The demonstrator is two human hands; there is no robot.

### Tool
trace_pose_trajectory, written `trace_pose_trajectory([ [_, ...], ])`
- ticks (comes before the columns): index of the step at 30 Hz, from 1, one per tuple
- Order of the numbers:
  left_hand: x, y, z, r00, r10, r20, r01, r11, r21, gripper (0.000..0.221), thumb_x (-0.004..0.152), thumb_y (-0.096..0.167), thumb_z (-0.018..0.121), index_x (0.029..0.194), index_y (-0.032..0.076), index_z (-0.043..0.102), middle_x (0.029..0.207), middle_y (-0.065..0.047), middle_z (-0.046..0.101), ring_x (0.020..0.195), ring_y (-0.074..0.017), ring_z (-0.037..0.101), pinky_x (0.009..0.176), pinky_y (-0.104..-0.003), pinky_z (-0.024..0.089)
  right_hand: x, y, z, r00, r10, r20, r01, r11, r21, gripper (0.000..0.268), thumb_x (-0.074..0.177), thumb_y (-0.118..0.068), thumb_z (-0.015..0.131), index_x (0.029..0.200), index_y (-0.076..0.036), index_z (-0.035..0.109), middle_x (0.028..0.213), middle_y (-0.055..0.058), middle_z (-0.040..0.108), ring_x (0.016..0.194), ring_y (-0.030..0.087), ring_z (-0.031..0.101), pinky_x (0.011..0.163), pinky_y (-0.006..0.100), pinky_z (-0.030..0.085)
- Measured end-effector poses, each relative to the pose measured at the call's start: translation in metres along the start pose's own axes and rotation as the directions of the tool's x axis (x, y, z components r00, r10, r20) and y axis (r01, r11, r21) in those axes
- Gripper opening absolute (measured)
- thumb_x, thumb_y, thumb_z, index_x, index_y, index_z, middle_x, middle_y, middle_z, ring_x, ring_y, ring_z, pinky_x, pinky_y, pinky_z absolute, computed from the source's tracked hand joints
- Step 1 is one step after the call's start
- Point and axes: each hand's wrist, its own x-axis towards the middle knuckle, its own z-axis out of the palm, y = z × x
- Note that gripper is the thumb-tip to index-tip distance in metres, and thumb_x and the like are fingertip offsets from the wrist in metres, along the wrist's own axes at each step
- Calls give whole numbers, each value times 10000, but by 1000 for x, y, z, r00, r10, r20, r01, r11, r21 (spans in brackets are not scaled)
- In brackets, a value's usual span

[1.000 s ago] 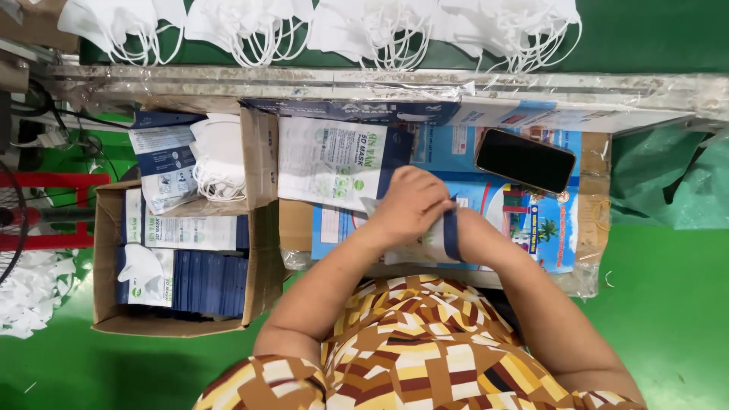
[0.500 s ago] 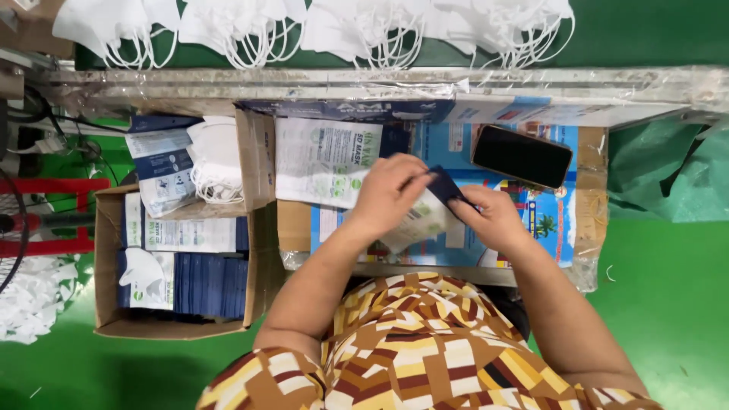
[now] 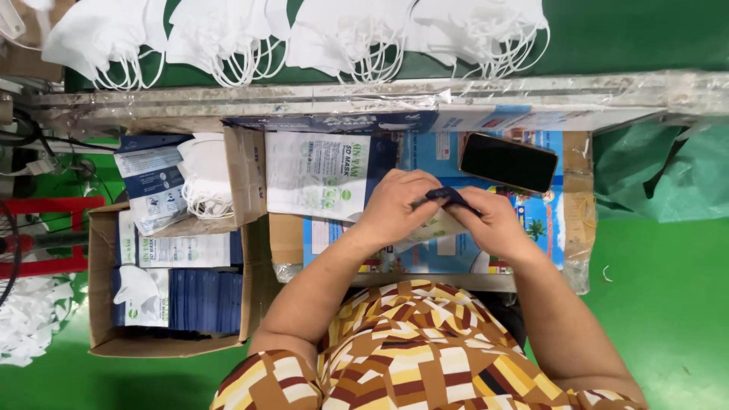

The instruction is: Packing finished 5D face masks into labeled plastic sleeves at a production line station.

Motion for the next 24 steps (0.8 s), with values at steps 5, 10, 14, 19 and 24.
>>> trace_pose_trajectory([
  [5, 71, -15, -23, 981, 12, -196, -13, 1000, -4, 351, 971, 255, 721, 1275, 89, 663, 1359, -129, 651, 1324, -313, 595, 1141, -406, 459, -19, 56, -62, 972, 117, -203, -84, 983, 163, 114, 1006, -88, 638, 942, 2, 610, 871, 80, 604, 788, 148, 562, 711, 293, 471],
  [10, 188, -58, 27, 943, 144, -301, -53, 956, 289, 668, 945, 384, 752, 1468, 65, 483, 1542, -213, 475, 1458, -395, 414, 1205, -481, 353, -2, -22, -76, 845, 319, -429, 193, 567, 801, 299, 1033, -289, 498, 1201, -91, 648, 1142, 50, 735, 1004, 198, 729, 828, 361, 596],
  [14, 242, -79, 46, 989, -25, -145, 111, 773, 625, 725, 838, 351, 728, 1458, 70, 479, 1459, -226, 534, 1343, -443, 502, 1060, -490, 419, -15, 38, -48, 925, 313, -215, -14, 593, 805, 379, 1093, -192, 500, 1428, -21, 547, 1301, 129, 651, 1072, 239, 676, 921, 391, 541],
  [19, 223, -83, 13, 993, -87, -82, 116, 878, 464, 485, 963, 99, 611, 1448, 126, 599, 1285, -150, 717, 1175, -344, 689, 950, -419, 558, -28, 56, -47, 960, 246, -137, -46, 616, 786, 405, 1114, -144, 536, 1476, 37, 538, 1338, 207, 626, 1125, 266, 659, 999, 407, 516],
  [24, 119, -38, -5, 926, -348, 148, 331, 557, -761, 325, 982, 113, 685, 1294, 23, 669, 1201, -111, 752, 1083, -202, 713, 953, -365, 581, 0, -19, -46, 976, 82, -202, 135, 504, 853, 596, 1016, -228, 627, 1555, -118, 399, 1498, 99, 537, 1303, 219, 590, 1040, 376, 506],
])
